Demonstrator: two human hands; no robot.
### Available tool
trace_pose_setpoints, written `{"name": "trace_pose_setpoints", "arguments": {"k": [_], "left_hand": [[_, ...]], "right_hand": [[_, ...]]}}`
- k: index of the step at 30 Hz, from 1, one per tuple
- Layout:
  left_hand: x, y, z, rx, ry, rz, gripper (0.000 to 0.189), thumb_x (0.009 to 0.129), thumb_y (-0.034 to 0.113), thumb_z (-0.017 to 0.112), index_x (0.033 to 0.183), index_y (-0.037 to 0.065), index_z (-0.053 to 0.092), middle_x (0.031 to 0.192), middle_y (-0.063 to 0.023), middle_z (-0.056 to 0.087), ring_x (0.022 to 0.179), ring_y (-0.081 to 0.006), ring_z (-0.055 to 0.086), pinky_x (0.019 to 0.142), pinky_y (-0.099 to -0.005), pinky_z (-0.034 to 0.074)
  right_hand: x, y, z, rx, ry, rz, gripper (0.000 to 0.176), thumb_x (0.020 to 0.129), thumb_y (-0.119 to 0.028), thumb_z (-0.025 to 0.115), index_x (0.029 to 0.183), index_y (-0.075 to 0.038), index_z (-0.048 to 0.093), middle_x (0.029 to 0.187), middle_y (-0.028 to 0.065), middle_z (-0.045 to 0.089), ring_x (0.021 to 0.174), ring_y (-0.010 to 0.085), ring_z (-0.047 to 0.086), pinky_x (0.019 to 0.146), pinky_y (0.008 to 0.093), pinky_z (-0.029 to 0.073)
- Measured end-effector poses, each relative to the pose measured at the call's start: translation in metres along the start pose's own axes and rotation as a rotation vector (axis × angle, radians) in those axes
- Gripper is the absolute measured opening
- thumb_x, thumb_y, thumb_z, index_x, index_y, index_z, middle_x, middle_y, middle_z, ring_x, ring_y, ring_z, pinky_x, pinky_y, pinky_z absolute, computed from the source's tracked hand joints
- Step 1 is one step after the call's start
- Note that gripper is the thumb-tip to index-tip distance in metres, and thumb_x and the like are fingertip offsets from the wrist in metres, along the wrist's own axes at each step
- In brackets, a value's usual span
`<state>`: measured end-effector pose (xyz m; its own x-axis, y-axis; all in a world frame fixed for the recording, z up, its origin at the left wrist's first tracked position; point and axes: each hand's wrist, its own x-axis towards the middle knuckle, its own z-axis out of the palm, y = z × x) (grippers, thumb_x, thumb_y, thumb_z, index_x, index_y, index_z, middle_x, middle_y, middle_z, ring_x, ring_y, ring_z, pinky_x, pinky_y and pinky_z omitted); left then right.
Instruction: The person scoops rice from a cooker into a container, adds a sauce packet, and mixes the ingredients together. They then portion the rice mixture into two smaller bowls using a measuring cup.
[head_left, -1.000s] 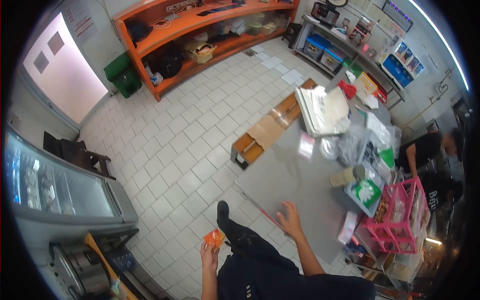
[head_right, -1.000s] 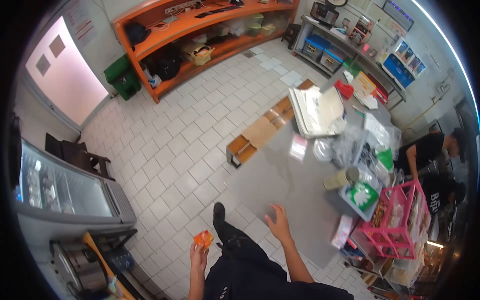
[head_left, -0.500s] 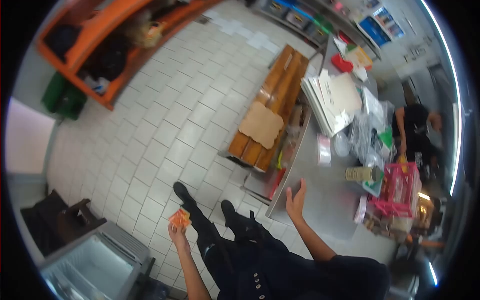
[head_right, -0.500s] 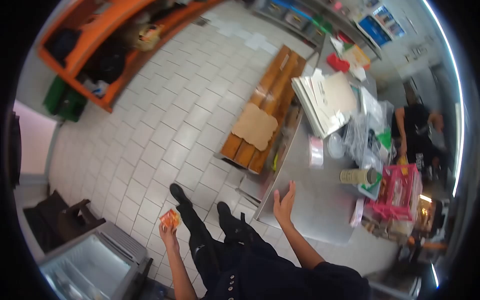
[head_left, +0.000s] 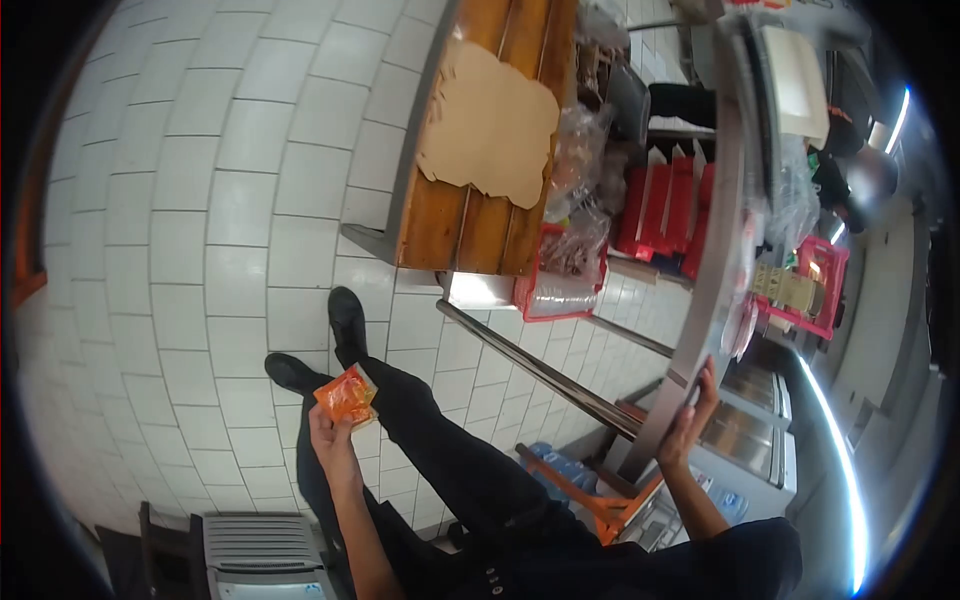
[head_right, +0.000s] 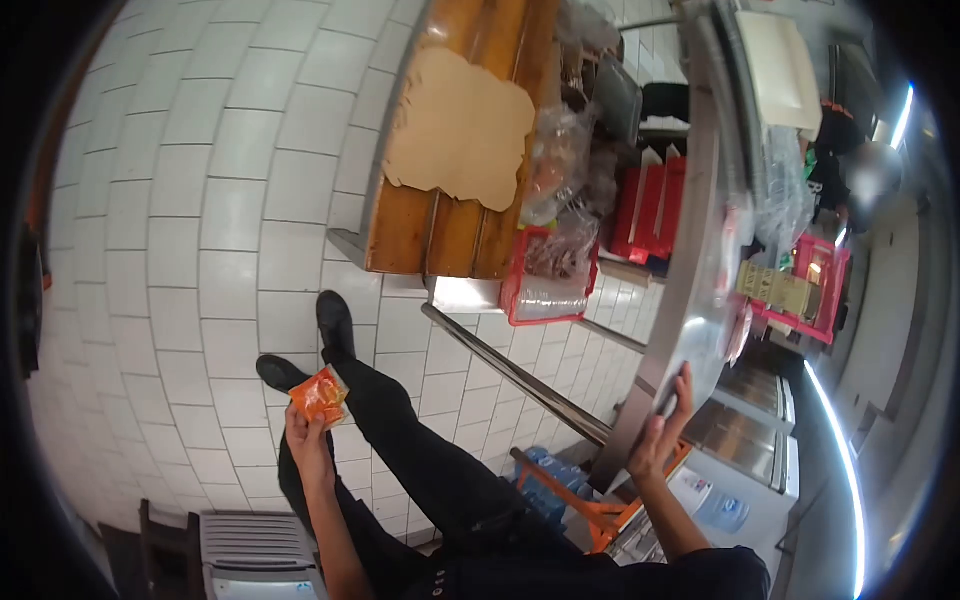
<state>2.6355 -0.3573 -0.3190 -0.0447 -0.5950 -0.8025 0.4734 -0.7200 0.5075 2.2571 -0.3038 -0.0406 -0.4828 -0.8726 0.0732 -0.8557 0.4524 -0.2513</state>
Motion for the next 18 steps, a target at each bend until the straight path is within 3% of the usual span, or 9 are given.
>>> {"name": "trace_pose_setpoints", "arguments": {"k": [8, 13, 18], "left_hand": [[0.051, -0.004, -0.013, -0.075, 0.003, -0.118, 0.04, 0.092, 0.005, 0.06, 0.13, 0.005, 0.045, 0.126, -0.0117, 0.057, 0.118, -0.021, 0.055, 0.101, -0.0354, 0.043], [0.067, -0.024, -0.033, -0.138, 0.114, -0.195, 0.037, 0.091, 0.009, 0.06, 0.127, 0.007, 0.05, 0.12, -0.0069, 0.057, 0.103, -0.0176, 0.056, 0.082, -0.0281, 0.045], [0.06, -0.033, -0.035, -0.211, 0.089, -0.241, 0.042, 0.09, 0.008, 0.061, 0.13, 0.009, 0.049, 0.125, -0.0076, 0.055, 0.105, -0.0193, 0.056, 0.084, -0.0302, 0.045]], "right_hand": [[0.002, 0.011, 0.004, 0.037, -0.004, 0.083, 0.068, 0.098, -0.054, 0.033, 0.14, 0.0, 0.031, 0.153, 0.0284, 0.019, 0.143, 0.0379, 0.021, 0.115, 0.0481, 0.017], [0.0, 0.015, -0.001, 0.029, 0.017, 0.074, 0.062, 0.1, -0.049, 0.032, 0.137, 0.0, 0.038, 0.151, 0.0296, 0.025, 0.142, 0.0398, 0.024, 0.115, 0.0482, 0.017], [-0.001, 0.015, -0.005, 0.042, 0.019, 0.087, 0.057, 0.1, -0.044, 0.036, 0.134, 0.001, 0.042, 0.149, 0.0302, 0.028, 0.141, 0.0404, 0.028, 0.115, 0.0477, 0.019]]}}
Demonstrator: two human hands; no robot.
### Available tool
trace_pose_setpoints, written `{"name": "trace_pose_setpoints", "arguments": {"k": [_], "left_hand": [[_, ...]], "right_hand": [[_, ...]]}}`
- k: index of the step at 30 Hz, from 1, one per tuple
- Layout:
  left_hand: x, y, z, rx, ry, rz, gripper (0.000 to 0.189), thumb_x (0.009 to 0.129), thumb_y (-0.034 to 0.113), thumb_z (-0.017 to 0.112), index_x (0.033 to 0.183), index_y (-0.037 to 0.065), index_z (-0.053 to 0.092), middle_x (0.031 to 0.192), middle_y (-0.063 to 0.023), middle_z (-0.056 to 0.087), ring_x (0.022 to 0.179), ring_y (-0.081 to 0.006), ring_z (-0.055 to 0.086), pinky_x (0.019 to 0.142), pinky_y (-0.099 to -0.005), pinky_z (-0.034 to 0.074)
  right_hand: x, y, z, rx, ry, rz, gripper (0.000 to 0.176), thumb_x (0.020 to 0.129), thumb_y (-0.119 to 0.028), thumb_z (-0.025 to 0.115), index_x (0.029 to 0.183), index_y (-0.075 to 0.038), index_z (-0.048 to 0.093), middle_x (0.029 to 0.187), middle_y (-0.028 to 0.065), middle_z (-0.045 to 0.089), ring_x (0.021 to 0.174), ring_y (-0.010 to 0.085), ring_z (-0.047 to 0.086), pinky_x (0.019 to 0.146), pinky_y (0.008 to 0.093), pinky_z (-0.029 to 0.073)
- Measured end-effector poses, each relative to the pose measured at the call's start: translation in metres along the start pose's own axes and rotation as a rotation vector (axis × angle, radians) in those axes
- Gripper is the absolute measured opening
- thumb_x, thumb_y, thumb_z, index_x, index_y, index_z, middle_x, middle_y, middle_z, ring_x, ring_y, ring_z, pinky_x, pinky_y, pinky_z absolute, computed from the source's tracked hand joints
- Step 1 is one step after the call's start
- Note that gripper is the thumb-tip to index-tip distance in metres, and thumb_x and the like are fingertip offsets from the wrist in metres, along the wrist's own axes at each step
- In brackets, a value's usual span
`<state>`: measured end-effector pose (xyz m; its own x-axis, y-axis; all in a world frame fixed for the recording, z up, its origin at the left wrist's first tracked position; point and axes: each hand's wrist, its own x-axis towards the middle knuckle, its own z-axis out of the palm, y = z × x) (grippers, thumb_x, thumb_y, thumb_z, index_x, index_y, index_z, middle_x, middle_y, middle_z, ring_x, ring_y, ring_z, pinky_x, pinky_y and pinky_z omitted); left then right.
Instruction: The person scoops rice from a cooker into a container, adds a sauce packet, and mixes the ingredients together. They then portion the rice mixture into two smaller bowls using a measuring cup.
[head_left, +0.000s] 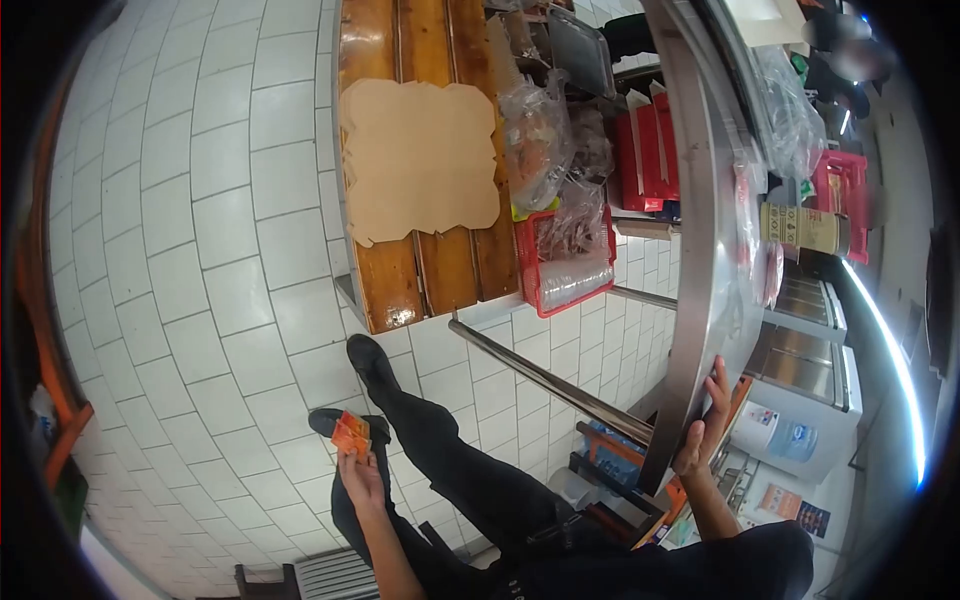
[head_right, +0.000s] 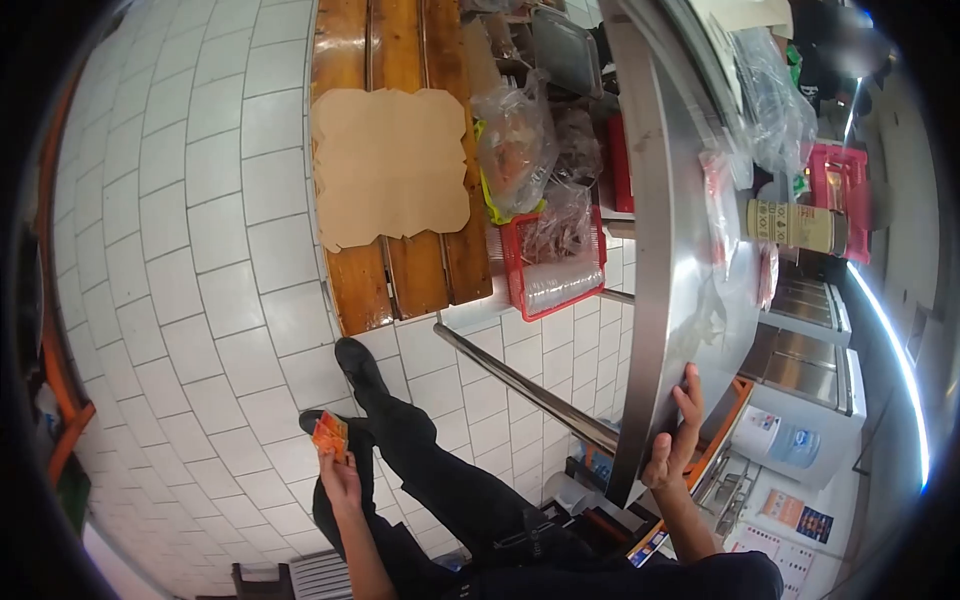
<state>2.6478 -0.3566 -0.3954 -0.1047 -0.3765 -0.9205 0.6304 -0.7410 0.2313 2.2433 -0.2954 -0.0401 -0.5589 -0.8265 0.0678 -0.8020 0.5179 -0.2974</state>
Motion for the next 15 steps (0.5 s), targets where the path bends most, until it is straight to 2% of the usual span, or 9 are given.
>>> {"name": "trace_pose_setpoints", "arguments": {"k": [2, 3, 4, 7, 9, 10, 11, 13, 15], "left_hand": [[-0.011, 0.0, -0.001, 0.005, -0.007, -0.004, 0.039, 0.091, 0.008, 0.059, 0.13, 0.007, 0.049, 0.126, -0.006, 0.053, 0.11, -0.0165, 0.053, 0.085, -0.0289, 0.047], [-0.016, -0.002, -0.003, -0.002, 0.024, 0.013, 0.042, 0.09, 0.009, 0.06, 0.131, 0.009, 0.049, 0.128, -0.0067, 0.053, 0.11, -0.0195, 0.054, 0.087, -0.0304, 0.044], [-0.021, -0.002, -0.006, -0.015, -0.001, 0.017, 0.042, 0.09, 0.009, 0.06, 0.131, 0.009, 0.049, 0.128, -0.0062, 0.053, 0.112, -0.018, 0.053, 0.085, -0.0295, 0.045], [-0.039, 0.005, -0.01, -0.041, -0.004, -0.008, 0.042, 0.091, 0.006, 0.061, 0.131, 0.01, 0.049, 0.125, -0.0053, 0.056, 0.107, -0.0166, 0.056, 0.081, -0.0288, 0.048], [-0.057, 0.019, 0.0, -0.033, -0.011, -0.01, 0.04, 0.091, 0.003, 0.06, 0.129, 0.009, 0.05, 0.12, -0.005, 0.059, 0.101, -0.0167, 0.059, 0.08, -0.0297, 0.049], [-0.061, 0.025, -0.003, -0.026, -0.045, -0.004, 0.039, 0.092, 0.003, 0.06, 0.129, 0.01, 0.05, 0.121, -0.0053, 0.058, 0.103, -0.0176, 0.058, 0.08, -0.0299, 0.049], [-0.063, 0.031, -0.006, 0.017, -0.088, 0.008, 0.04, 0.092, 0.005, 0.06, 0.129, 0.012, 0.05, 0.122, -0.0041, 0.058, 0.103, -0.0164, 0.057, 0.082, -0.0309, 0.048], [-0.082, 0.053, 0.009, 0.105, -0.177, 0.005, 0.037, 0.091, 0.006, 0.061, 0.127, 0.014, 0.051, 0.121, -0.0031, 0.058, 0.101, -0.0155, 0.056, 0.084, -0.0322, 0.046], [-0.089, 0.072, 0.013, 0.236, -0.153, -0.007, 0.035, 0.091, 0.006, 0.061, 0.124, 0.014, 0.052, 0.12, -0.0033, 0.059, 0.101, -0.016, 0.056, 0.084, -0.0321, 0.046]], "right_hand": [[-0.001, 0.0, -0.002, 0.021, -0.016, 0.001, 0.057, 0.1, -0.043, 0.035, 0.135, 0.001, 0.041, 0.15, 0.0293, 0.028, 0.142, 0.0398, 0.026, 0.115, 0.048, 0.016], [0.001, -0.002, -0.002, 0.037, -0.012, -0.002, 0.055, 0.1, -0.041, 0.036, 0.134, 0.002, 0.042, 0.15, 0.0295, 0.029, 0.141, 0.04, 0.027, 0.115, 0.0481, 0.018], [0.003, -0.003, -0.005, 0.026, -0.023, -0.012, 0.055, 0.1, -0.04, 0.037, 0.133, 0.003, 0.042, 0.149, 0.0295, 0.029, 0.141, 0.0402, 0.027, 0.115, 0.0482, 0.018], [0.007, -0.009, -0.007, 0.035, -0.016, -0.043, 0.049, 0.1, -0.035, 0.041, 0.13, 0.005, 0.044, 0.148, 0.0295, 0.031, 0.139, 0.0414, 0.03, 0.114, 0.0482, 0.021], [0.011, -0.012, -0.007, 0.072, 0.019, -0.046, 0.042, 0.095, -0.024, 0.049, 0.126, 0.004, 0.048, 0.146, 0.0286, 0.034, 0.137, 0.0418, 0.033, 0.113, 0.0475, 0.024], [0.009, -0.014, -0.011, 0.08, 0.039, -0.032, 0.04, 0.092, -0.019, 0.053, 0.124, 0.004, 0.049, 0.145, 0.0282, 0.036, 0.136, 0.042, 0.034, 0.112, 0.0471, 0.025], [0.007, -0.015, -0.013, 0.084, 0.039, -0.005, 0.043, 0.084, -0.009, 0.057, 0.124, 0.003, 0.05, 0.145, 0.0266, 0.037, 0.134, 0.0417, 0.036, 0.111, 0.0465, 0.026], [0.006, -0.02, -0.019, 0.074, 0.057, -0.003, 0.048, 0.079, -0.007, 0.061, 0.125, 0.0, 0.051, 0.145, 0.0241, 0.039, 0.133, 0.0406, 0.037, 0.11, 0.046, 0.029], [0.001, -0.021, -0.026, 0.105, 0.102, -0.026, 0.048, 0.08, -0.01, 0.064, 0.125, -0.002, 0.052, 0.145, 0.0212, 0.039, 0.134, 0.0392, 0.037, 0.109, 0.0455, 0.031]]}}
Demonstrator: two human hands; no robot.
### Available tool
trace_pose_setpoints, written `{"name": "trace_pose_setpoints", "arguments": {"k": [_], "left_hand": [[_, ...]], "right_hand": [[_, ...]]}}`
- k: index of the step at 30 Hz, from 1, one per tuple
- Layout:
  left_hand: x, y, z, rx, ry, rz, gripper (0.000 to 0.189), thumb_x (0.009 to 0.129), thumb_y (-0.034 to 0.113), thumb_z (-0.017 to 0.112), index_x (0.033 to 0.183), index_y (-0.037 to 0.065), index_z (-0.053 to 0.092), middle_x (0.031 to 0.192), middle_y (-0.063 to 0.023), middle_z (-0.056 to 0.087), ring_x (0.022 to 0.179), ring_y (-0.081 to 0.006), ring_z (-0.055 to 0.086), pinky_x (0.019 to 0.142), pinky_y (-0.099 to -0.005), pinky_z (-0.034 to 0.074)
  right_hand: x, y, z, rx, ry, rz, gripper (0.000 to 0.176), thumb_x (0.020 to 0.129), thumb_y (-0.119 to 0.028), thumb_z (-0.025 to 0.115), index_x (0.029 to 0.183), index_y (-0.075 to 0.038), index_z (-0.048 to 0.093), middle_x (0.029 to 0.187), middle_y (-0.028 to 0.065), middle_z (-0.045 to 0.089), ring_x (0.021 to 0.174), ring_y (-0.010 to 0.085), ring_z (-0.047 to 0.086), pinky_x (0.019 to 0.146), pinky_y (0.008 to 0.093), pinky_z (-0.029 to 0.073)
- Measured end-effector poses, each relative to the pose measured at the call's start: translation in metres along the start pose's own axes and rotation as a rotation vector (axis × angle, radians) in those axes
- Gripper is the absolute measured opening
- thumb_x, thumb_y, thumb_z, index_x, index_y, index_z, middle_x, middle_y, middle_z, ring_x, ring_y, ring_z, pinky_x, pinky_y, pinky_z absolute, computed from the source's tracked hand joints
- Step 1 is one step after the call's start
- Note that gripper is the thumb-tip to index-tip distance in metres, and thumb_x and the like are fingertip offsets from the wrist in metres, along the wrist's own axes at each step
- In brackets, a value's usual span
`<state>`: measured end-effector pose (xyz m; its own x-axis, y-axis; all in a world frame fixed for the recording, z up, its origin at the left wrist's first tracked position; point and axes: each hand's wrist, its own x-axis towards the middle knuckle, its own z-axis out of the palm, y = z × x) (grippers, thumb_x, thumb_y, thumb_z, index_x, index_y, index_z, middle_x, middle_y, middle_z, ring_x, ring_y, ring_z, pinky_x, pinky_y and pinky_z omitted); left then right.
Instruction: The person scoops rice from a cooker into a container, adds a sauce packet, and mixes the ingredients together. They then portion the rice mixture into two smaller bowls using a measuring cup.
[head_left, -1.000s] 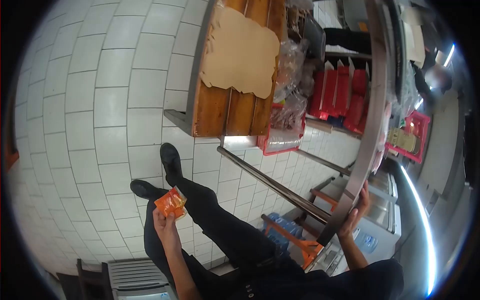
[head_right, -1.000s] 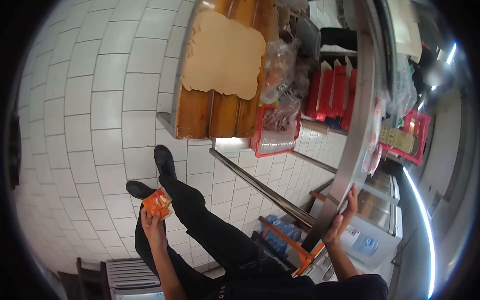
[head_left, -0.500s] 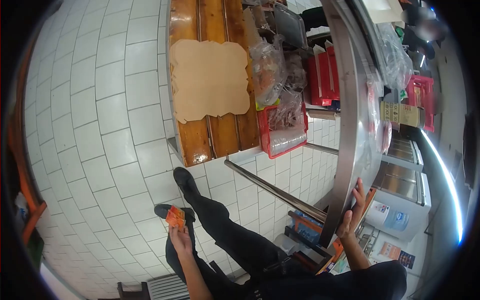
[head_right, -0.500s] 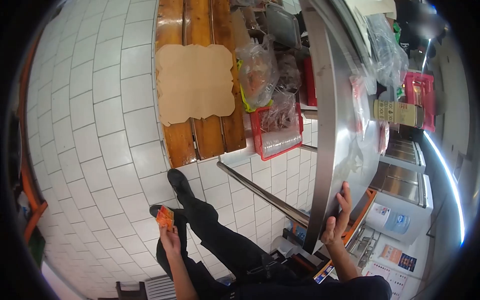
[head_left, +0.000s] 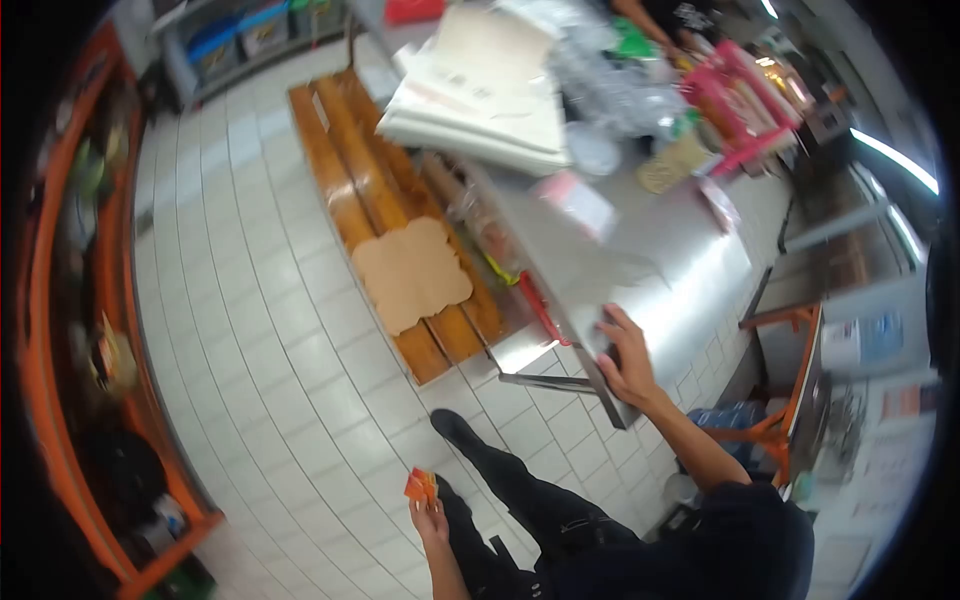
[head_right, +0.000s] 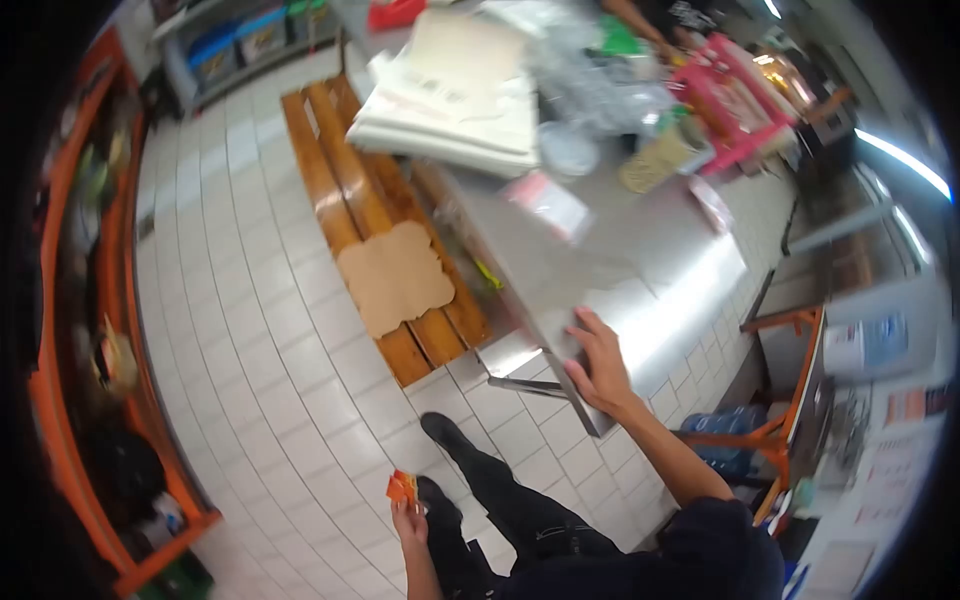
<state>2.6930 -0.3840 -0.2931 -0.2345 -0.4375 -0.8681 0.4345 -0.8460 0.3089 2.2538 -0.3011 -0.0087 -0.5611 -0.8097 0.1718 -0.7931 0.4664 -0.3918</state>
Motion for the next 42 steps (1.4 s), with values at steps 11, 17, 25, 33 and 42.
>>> {"name": "trace_pose_setpoints", "arguments": {"k": [11, 17, 25, 33, 42], "left_hand": [[-0.09, 0.102, -0.078, 0.717, -0.071, -0.002, 0.052, 0.085, 0.009, 0.071, 0.126, 0.017, 0.039, 0.114, -0.005, 0.061, 0.105, -0.0215, 0.061, 0.092, -0.0427, 0.043], [-0.133, 0.093, -0.077, 1.168, -0.181, -0.064, 0.071, 0.078, 0.023, 0.082, 0.131, 0.011, 0.036, 0.114, -0.0122, 0.06, 0.104, -0.0248, 0.06, 0.082, -0.0402, 0.05], [-0.163, -0.056, 0.041, 1.51, -0.518, -0.226, 0.039, 0.085, 0.005, 0.066, 0.122, 0.01, 0.054, 0.104, -0.0061, 0.064, 0.089, -0.0166, 0.061, 0.071, -0.0293, 0.05], [-0.247, -0.27, 0.107, 1.569, -0.743, -0.251, 0.025, 0.09, 0.009, 0.061, 0.115, 0.01, 0.059, 0.101, -0.003, 0.066, 0.079, -0.0119, 0.06, 0.066, -0.0266, 0.051], [-0.246, -0.392, 0.159, 1.818, -0.741, -0.317, 0.033, 0.09, 0.007, 0.059, 0.122, 0.013, 0.051, 0.114, -0.0048, 0.06, 0.098, -0.0167, 0.057, 0.076, -0.0315, 0.049]], "right_hand": [[-0.246, -0.135, -0.031, 0.612, 0.02, 0.237, 0.031, 0.094, -0.024, 0.06, 0.119, -0.005, 0.058, 0.121, 0.0136, 0.059, 0.114, 0.0277, 0.056, 0.095, 0.0352, 0.045], [-0.538, -0.11, -0.003, 0.615, -0.169, 0.981, 0.036, 0.089, -0.037, 0.065, 0.105, -0.004, 0.067, 0.086, 0.0124, 0.069, 0.078, 0.0209, 0.067, 0.073, 0.0354, 0.053], [-0.795, -0.071, 0.084, 0.833, 0.915, 1.892, 0.026, 0.09, -0.027, 0.062, 0.107, -0.006, 0.061, 0.086, 0.0086, 0.068, 0.064, 0.0194, 0.064, 0.058, 0.0346, 0.053], [-0.836, -0.039, 0.038, 1.065, 0.691, 1.837, 0.034, 0.087, -0.036, 0.066, 0.103, -0.007, 0.063, 0.087, 0.009, 0.068, 0.072, 0.0181, 0.066, 0.056, 0.0344, 0.054], [-0.876, 0.055, 0.013, 1.132, 0.741, 1.939, 0.035, 0.085, -0.035, 0.065, 0.105, -0.007, 0.065, 0.081, 0.0084, 0.069, 0.065, 0.0173, 0.066, 0.053, 0.0341, 0.054]]}}
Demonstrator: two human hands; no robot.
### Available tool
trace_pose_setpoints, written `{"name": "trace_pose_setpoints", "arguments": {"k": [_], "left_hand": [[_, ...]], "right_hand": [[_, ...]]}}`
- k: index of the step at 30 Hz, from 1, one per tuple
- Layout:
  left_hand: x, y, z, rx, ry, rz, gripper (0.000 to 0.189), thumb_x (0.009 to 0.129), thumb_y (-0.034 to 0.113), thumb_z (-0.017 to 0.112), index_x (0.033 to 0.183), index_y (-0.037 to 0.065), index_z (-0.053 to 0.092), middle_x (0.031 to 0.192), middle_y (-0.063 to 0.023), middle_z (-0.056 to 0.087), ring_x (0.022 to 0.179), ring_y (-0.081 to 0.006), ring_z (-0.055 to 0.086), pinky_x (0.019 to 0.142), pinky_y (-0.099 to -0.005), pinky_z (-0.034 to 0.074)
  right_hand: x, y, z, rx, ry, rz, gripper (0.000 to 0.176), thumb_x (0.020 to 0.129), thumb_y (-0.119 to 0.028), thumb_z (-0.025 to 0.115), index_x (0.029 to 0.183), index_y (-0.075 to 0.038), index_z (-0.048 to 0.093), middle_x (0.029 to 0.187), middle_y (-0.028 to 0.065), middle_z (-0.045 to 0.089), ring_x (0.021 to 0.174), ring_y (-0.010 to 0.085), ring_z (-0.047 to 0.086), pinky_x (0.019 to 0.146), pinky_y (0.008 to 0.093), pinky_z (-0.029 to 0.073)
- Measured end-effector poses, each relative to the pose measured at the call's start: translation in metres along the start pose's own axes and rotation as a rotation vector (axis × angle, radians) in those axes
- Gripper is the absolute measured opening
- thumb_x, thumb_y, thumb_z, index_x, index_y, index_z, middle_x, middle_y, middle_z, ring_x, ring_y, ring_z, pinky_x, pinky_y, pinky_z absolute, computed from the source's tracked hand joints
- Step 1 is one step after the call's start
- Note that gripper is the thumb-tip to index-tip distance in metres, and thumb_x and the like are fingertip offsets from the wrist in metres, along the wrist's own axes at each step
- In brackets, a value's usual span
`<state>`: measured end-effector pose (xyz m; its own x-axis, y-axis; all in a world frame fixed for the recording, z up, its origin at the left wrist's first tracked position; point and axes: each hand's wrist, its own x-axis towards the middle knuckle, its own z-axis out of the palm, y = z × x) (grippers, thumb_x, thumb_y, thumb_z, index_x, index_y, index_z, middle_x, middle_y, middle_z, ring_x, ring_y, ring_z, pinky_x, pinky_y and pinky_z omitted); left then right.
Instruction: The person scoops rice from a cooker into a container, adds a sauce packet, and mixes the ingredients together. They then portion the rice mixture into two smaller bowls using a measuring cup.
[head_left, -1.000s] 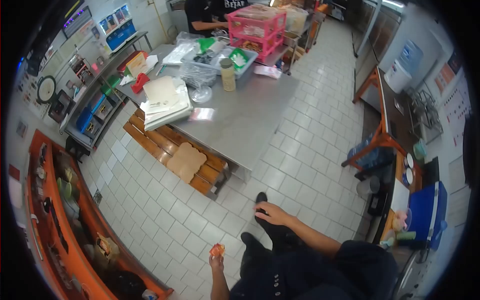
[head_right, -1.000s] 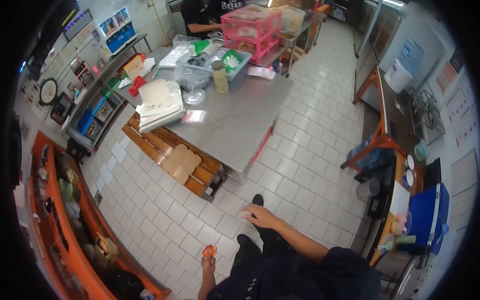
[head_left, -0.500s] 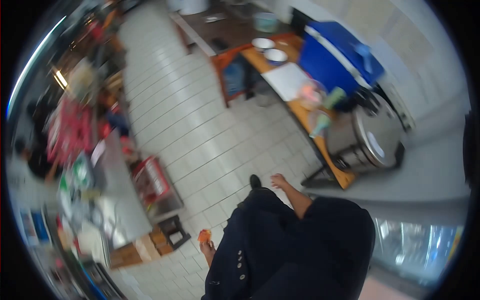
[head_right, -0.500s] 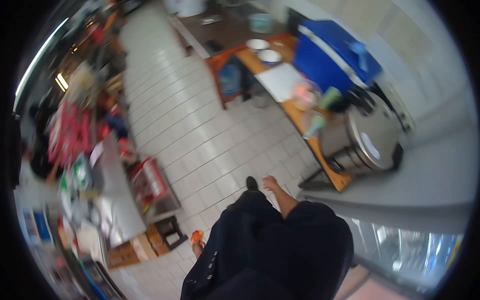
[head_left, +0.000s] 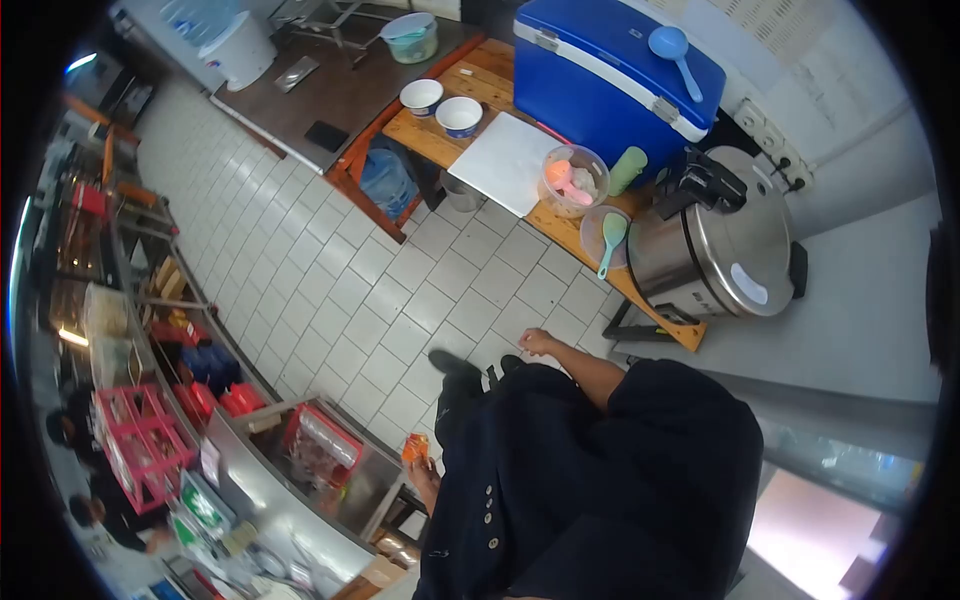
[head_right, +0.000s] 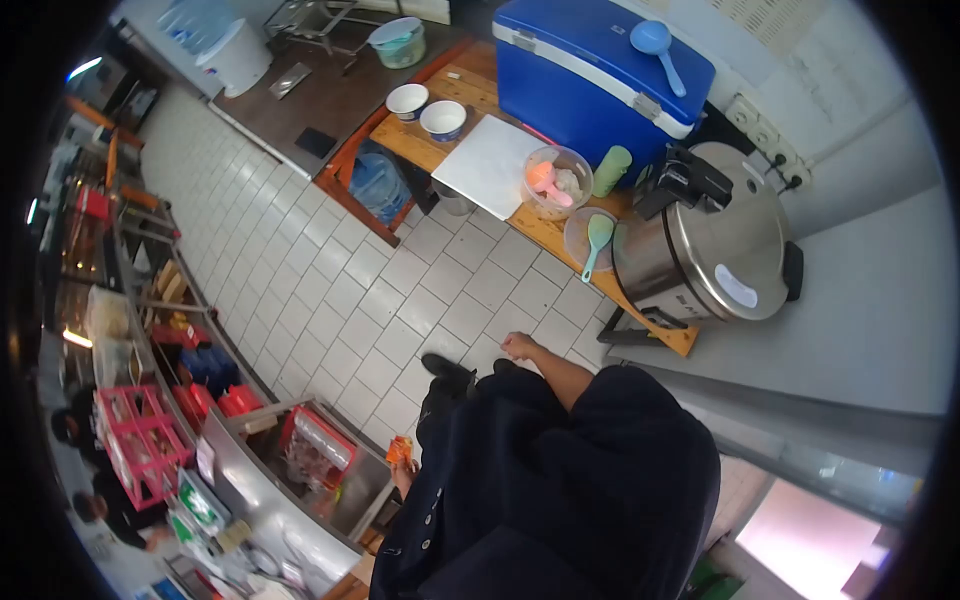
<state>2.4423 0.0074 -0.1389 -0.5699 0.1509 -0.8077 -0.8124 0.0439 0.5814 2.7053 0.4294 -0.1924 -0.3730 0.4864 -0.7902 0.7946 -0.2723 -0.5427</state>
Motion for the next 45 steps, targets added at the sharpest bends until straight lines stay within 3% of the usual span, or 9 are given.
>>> {"name": "trace_pose_setpoints", "arguments": {"k": [6, 9, 18, 23, 28, 30, 33, 39, 45], "left_hand": [[0.072, 0.046, 0.02, 0.232, -0.074, -0.133, 0.035, 0.091, 0.007, 0.059, 0.124, 0.014, 0.05, 0.115, -0.006, 0.059, 0.099, -0.0176, 0.057, 0.076, -0.0317, 0.049], [0.112, 0.086, 0.065, 0.318, -0.162, -0.116, 0.035, 0.091, 0.007, 0.058, 0.124, 0.014, 0.049, 0.116, -0.0066, 0.059, 0.1, -0.0181, 0.057, 0.076, -0.0318, 0.049], [0.199, 0.225, 0.26, 0.502, -0.304, 0.043, 0.039, 0.091, 0.006, 0.059, 0.127, 0.015, 0.046, 0.118, -0.0095, 0.059, 0.104, -0.0205, 0.056, 0.078, -0.0329, 0.049], [0.172, 0.265, 0.407, 0.543, -0.394, 0.013, 0.034, 0.088, 0.007, 0.065, 0.119, 0.015, 0.055, 0.112, -0.0034, 0.061, 0.099, -0.0159, 0.058, 0.078, -0.0316, 0.047], [0.155, 0.257, 0.491, 1.035, -0.558, 0.216, 0.038, 0.086, 0.003, 0.065, 0.12, 0.013, 0.053, 0.103, -0.0072, 0.063, 0.088, -0.0182, 0.062, 0.074, -0.0334, 0.052], [0.142, 0.26, 0.53, 1.051, -0.491, 0.101, 0.038, 0.086, 0.003, 0.065, 0.121, 0.014, 0.053, 0.103, -0.0077, 0.062, 0.087, -0.0189, 0.062, 0.073, -0.0341, 0.052], [0.09, 0.257, 0.569, 1.054, -0.339, -0.081, 0.04, 0.086, 0.004, 0.065, 0.122, 0.014, 0.052, 0.102, -0.0084, 0.062, 0.087, -0.0198, 0.062, 0.073, -0.0352, 0.053], [0.059, 0.255, 0.639, 1.144, -0.275, 0.001, 0.034, 0.094, 0.005, 0.051, 0.127, 0.012, 0.047, 0.111, -0.0113, 0.059, 0.094, -0.0217, 0.059, 0.077, -0.0367, 0.054], [0.059, 0.251, 0.669, 1.213, -0.323, 0.018, 0.046, 0.088, 0.005, 0.061, 0.13, 0.01, 0.044, 0.112, -0.0098, 0.058, 0.1, -0.0216, 0.059, 0.083, -0.0377, 0.049]], "right_hand": [[0.015, -0.084, -0.039, 0.03, 0.267, -0.27, 0.03, 0.09, -0.03, 0.063, 0.107, -0.005, 0.062, 0.09, 0.0076, 0.068, 0.07, 0.0176, 0.066, 0.065, 0.0315, 0.054], [-0.016, -0.158, -0.082, 0.336, 0.312, -0.378, 0.026, 0.093, -0.024, 0.063, 0.11, -0.005, 0.062, 0.095, 0.0074, 0.068, 0.078, 0.0163, 0.066, 0.074, 0.0299, 0.052], [-0.197, -0.283, -0.271, 0.166, 1.265, -0.654, 0.015, 0.092, -0.011, 0.062, 0.105, -0.005, 0.066, 0.096, 0.0088, 0.069, 0.086, 0.0171, 0.064, 0.076, 0.0288, 0.05], [-0.313, -0.229, -0.38, 0.068, 1.932, -0.301, 0.016, 0.094, -0.014, 0.06, 0.103, -0.003, 0.067, 0.098, 0.0096, 0.068, 0.087, 0.0202, 0.063, 0.079, 0.0303, 0.049], [-0.356, -0.137, -0.419, 0.075, 1.889, 0.203, 0.03, 0.095, -0.023, 0.06, 0.119, -0.005, 0.062, 0.118, 0.0147, 0.063, 0.111, 0.0285, 0.058, 0.094, 0.0371, 0.045], [-0.352, -0.108, -0.422, 0.086, 1.78, 0.285, 0.034, 0.095, -0.023, 0.059, 0.123, -0.006, 0.059, 0.124, 0.016, 0.06, 0.116, 0.0319, 0.056, 0.099, 0.0404, 0.042], [-0.334, -0.093, -0.43, -0.049, 1.664, 0.503, 0.034, 0.094, -0.025, 0.061, 0.121, -0.005, 0.06, 0.123, 0.0148, 0.061, 0.114, 0.0306, 0.057, 0.095, 0.0402, 0.044], [-0.326, -0.09, -0.444, 0.319, 1.764, 0.656, 0.031, 0.093, -0.029, 0.062, 0.112, -0.005, 0.067, 0.106, 0.0113, 0.069, 0.102, 0.0262, 0.064, 0.088, 0.0374, 0.048], [-0.322, -0.075, -0.448, 0.305, 1.848, 0.678, 0.023, 0.092, -0.024, 0.065, 0.1, -0.003, 0.072, 0.091, 0.0114, 0.071, 0.086, 0.0221, 0.068, 0.078, 0.0329, 0.052]]}}
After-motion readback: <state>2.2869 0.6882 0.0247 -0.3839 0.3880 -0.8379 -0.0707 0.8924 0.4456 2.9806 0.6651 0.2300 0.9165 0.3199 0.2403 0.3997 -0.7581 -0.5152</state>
